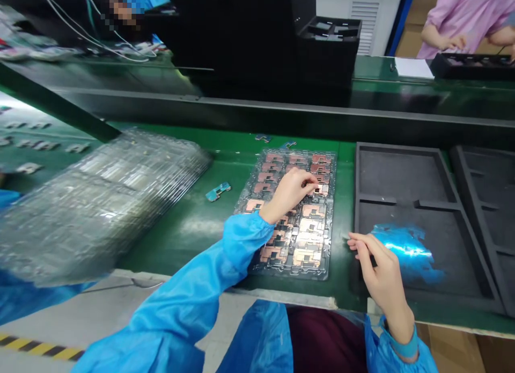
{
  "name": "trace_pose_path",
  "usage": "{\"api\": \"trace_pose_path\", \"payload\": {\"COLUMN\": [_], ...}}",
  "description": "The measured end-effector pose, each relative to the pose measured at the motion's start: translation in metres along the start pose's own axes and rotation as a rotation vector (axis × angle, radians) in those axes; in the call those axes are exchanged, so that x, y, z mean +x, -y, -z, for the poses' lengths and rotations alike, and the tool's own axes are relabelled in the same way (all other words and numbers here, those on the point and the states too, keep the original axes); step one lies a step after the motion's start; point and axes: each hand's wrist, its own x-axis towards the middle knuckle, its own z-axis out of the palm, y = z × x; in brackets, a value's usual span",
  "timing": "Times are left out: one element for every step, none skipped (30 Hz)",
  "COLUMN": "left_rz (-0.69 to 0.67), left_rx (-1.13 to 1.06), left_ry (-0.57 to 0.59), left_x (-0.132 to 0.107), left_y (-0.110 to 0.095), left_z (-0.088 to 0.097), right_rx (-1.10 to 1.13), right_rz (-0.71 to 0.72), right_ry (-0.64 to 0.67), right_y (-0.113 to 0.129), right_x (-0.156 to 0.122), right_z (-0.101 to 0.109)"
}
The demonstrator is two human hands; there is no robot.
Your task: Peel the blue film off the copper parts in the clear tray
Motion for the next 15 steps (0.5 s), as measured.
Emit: {"api": "trace_pose_path", "payload": {"left_rz": [-0.027,-0.068,-0.123,-0.189,-0.256,-0.314,-0.357,-0.39,-0.416,-0.429,-0.43,-0.414,-0.37,-0.304,-0.226], "left_rx": [0.044,0.102,0.172,0.252,0.331,0.401,0.456,0.5,0.536,0.558,0.562,0.542,0.498,0.444,0.394], "left_ry": [-0.024,-0.043,-0.047,-0.029,0.005,0.05,0.094,0.13,0.157,0.176,0.192,0.205,0.207,0.192,0.161], "left_x": [-0.005,-0.009,-0.013,-0.017,-0.02,-0.022,-0.024,-0.025,-0.026,-0.025,-0.022,-0.018,-0.011,-0.001,0.011], "left_y": [0.0,0.001,0.001,0.003,0.005,0.006,0.008,0.009,0.01,0.01,0.01,0.011,0.012,0.013,0.016], "left_z": [-0.002,-0.002,-0.003,-0.003,-0.003,-0.002,-0.002,-0.001,0.0,0.001,0.004,0.007,0.012,0.018,0.025], "right_rx": [0.008,0.014,0.018,0.019,0.018,0.015,0.012,0.009,0.006,0.003,0.0,-0.003,-0.007,-0.011,-0.014], "right_rz": [-0.004,-0.005,-0.005,-0.004,-0.002,0.0,0.003,0.006,0.009,0.013,0.017,0.022,0.029,0.038,0.049], "right_ry": [0.006,0.01,0.014,0.016,0.018,0.019,0.018,0.017,0.013,0.009,0.005,0.001,-0.003,-0.006,-0.008], "right_y": [-0.001,-0.001,-0.002,-0.002,-0.003,-0.003,-0.003,-0.003,-0.003,-0.003,-0.003,-0.002,-0.002,-0.002,-0.001], "right_x": [0.0,0.0,0.0,0.0,0.0,0.0,-0.001,-0.001,-0.001,-0.001,-0.001,-0.002,-0.002,-0.002,-0.002], "right_z": [0.0,0.0,0.001,0.001,0.001,0.001,0.001,0.001,0.001,0.0,0.0,0.0,0.0,0.0,0.001]}}
